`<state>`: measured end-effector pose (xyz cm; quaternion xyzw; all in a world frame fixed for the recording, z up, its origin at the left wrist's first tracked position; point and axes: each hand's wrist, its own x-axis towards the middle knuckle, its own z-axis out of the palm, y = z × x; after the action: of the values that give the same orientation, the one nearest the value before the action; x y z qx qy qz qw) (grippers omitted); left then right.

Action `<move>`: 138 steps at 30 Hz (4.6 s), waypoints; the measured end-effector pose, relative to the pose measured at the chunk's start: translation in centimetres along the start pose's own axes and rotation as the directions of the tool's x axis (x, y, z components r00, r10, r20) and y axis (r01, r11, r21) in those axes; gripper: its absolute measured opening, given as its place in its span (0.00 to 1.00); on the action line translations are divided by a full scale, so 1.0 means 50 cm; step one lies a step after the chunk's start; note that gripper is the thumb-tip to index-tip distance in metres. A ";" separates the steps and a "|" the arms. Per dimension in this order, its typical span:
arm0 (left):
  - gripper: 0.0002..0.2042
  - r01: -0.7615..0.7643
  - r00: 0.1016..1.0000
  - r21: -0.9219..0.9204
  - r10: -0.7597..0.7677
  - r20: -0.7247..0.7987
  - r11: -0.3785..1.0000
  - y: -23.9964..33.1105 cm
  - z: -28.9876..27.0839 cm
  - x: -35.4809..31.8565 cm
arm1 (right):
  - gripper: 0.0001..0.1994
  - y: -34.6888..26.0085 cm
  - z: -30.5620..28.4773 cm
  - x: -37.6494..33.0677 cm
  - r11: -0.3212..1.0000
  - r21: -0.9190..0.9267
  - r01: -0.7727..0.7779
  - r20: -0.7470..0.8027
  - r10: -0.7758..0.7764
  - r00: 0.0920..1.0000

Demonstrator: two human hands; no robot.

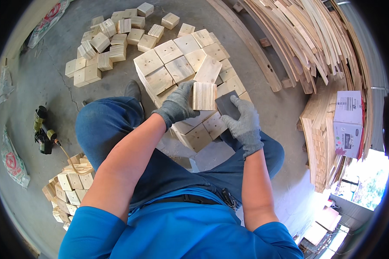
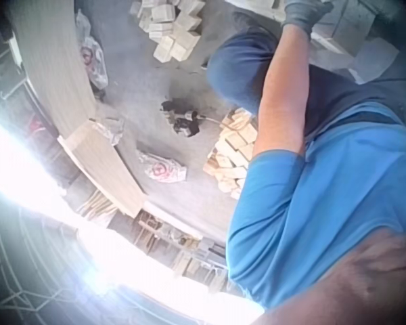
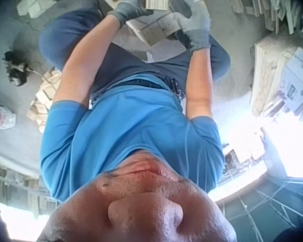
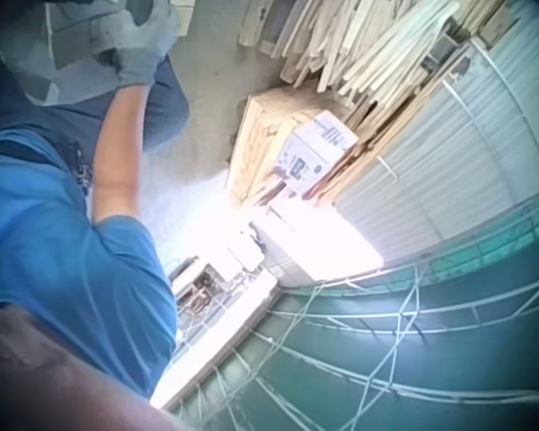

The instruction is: The person sits on the floor and sands small wooden blocks using a sanding block. They pick up each block, sand the edges and surfaces, and place it back into a pile. The person repeats this process for multiple blocks.

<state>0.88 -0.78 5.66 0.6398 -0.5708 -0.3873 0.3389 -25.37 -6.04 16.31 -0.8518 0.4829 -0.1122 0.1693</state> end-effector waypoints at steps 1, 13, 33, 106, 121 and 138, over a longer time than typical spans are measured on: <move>0.55 0.008 1.000 -0.005 -0.008 0.001 1.000 0.003 -0.001 -0.001 | 0.36 -0.002 -0.004 0.012 1.000 0.011 -0.007 -0.017 0.007 1.000; 0.51 -0.035 0.999 0.050 0.037 -0.031 0.998 -0.027 0.016 -0.004 | 0.37 -0.083 0.051 0.198 0.975 -0.091 -0.201 -0.019 0.200 0.980; 0.53 -0.022 1.000 0.114 0.024 -0.017 0.993 -0.009 0.013 -0.002 | 0.35 -0.122 0.078 -0.047 0.992 -0.112 0.050 -0.051 -0.056 0.997; 0.25 0.211 0.969 -0.749 -0.232 0.079 0.628 0.185 -0.055 0.013 | 0.45 0.035 0.170 -0.047 0.911 0.196 -0.363 -0.215 0.401 0.891; 0.34 0.196 0.979 -0.664 -0.181 0.092 0.721 0.182 0.006 0.034 | 0.54 -0.079 0.024 0.015 0.934 0.357 0.014 -0.278 0.092 0.956; 0.38 0.285 0.952 -0.778 -0.068 0.299 0.560 0.245 -0.010 0.058 | 0.33 0.075 -0.027 -0.017 0.029 1.000 -0.008 -0.001 0.294 0.956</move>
<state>-4.27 -5.13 16.29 0.4165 -0.2976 -0.7102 0.4833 -29.22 -7.33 16.03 -0.4249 0.3738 -0.4825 0.6685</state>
